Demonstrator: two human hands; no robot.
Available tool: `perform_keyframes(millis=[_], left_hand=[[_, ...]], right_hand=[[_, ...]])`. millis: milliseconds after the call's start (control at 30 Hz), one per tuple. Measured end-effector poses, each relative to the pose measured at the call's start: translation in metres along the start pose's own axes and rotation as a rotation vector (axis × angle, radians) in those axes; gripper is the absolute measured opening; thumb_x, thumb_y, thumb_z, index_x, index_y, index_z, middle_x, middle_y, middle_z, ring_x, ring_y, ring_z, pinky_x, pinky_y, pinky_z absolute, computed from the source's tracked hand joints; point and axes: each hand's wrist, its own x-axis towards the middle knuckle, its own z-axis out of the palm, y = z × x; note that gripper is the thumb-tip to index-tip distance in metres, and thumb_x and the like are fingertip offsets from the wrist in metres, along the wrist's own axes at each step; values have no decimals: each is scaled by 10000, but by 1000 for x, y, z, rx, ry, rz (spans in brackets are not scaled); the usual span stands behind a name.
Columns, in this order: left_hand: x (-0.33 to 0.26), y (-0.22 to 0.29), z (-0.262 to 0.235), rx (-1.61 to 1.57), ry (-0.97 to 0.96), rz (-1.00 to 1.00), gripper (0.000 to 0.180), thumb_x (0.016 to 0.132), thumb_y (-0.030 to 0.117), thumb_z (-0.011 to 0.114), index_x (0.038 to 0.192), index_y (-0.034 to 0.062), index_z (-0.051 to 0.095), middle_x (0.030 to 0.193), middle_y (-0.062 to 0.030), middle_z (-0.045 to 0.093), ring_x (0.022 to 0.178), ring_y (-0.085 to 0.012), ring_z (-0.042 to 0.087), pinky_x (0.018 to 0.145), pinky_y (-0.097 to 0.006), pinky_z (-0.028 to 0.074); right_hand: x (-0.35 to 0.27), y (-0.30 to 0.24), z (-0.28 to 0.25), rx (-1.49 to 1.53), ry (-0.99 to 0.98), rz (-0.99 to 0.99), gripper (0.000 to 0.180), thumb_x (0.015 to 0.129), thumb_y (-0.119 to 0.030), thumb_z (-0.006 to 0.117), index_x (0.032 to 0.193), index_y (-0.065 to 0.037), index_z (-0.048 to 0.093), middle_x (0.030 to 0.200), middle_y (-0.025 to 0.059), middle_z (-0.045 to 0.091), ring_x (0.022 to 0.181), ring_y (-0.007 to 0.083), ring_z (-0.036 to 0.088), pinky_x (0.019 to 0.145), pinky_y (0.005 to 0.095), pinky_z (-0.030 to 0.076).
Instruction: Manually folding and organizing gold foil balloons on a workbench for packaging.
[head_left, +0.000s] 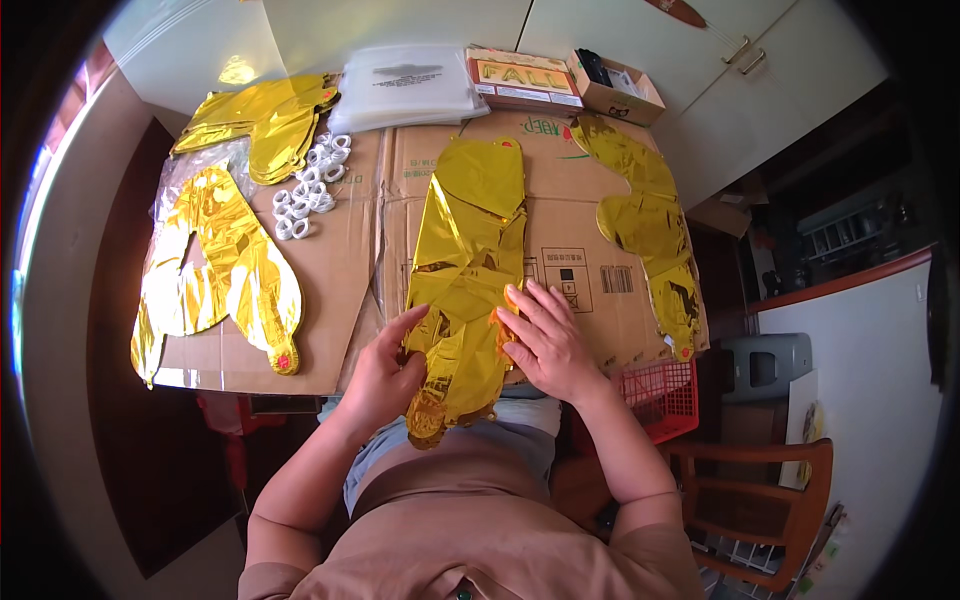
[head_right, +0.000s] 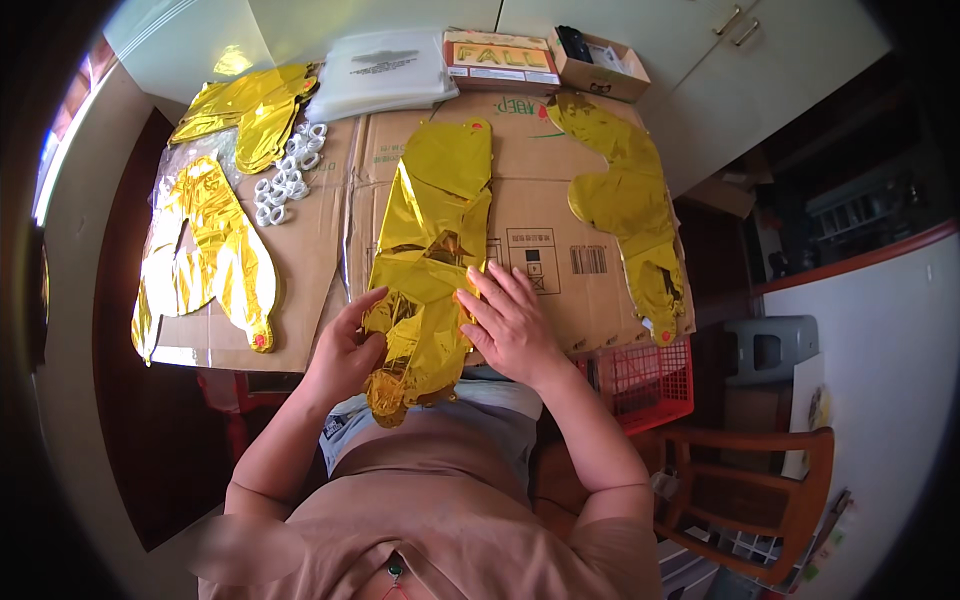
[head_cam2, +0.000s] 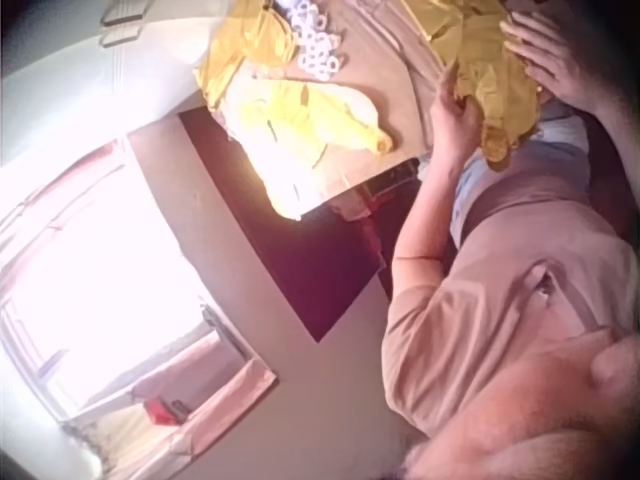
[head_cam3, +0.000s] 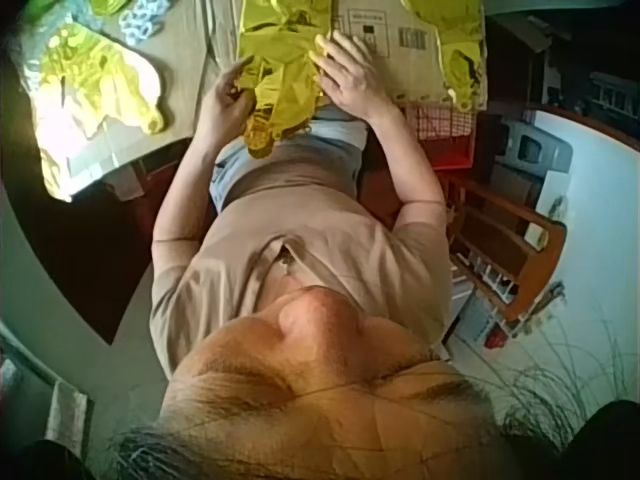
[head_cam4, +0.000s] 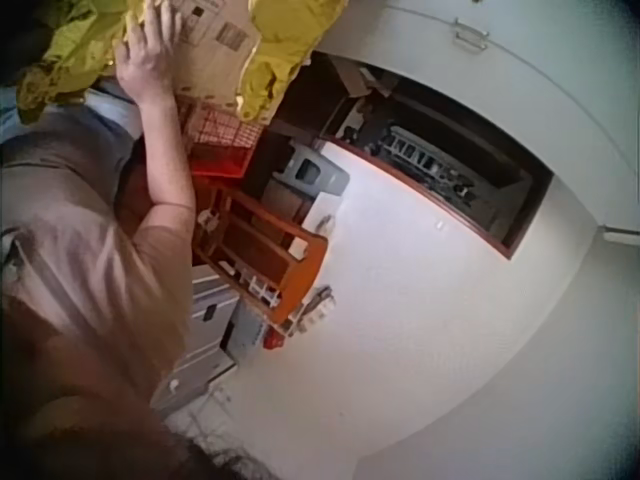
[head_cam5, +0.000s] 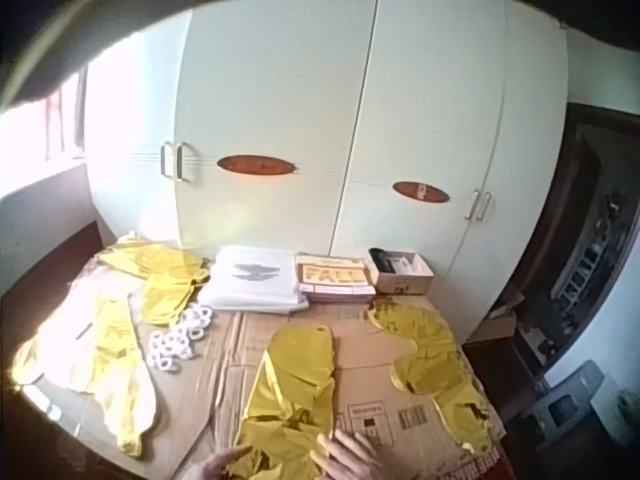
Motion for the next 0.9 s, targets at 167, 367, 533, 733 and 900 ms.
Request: perform_keyframes(millis=[167,367,533,733,900], left_hand=[[0,-6,3,-44,57,69,592,889,-36,501,1474,4,415,1274,-164,617,900,-133,639,787,-272,517],[0,1,3,20,60,54,612,873,-12,512,1475,9,404,1336,-227,595,1035,-215,663,881,-306,517],[-1,3,1,192,69,100,619,868,3,514,1475,7,396,1347,-262,583,1131,-315,652,918,-338,513],[0,5,-1,134,29,46,609,870,22,520,1468,1,409,1280,-262,625,1130,-336,658,929,-354,513],[0,6,-1,145,49,57,595,858,32,536,1444,-12,439,1181,-242,670,1027,-346,683,895,-373,527]], right_hand=[[2,17,1,106,86,1,364,964,-239,633,1280,-58,641,1444,149,530,1354,382,463,1151,511,334],[35,42,11,60,158,119,436,963,-243,619,1328,-8,579,1485,213,460,1371,414,423,1161,514,313],[55,47,18,-105,3,107,564,992,-374,558,1416,-5,498,1552,222,377,1450,391,329,1206,514,220],[71,61,22,-116,-73,181,663,1012,-456,488,1496,-12,398,1596,206,312,1489,369,261,1224,508,168],[75,67,26,-144,-85,174,693,1023,-481,455,1524,-14,348,1610,202,284,1499,365,236,1229,510,144]])
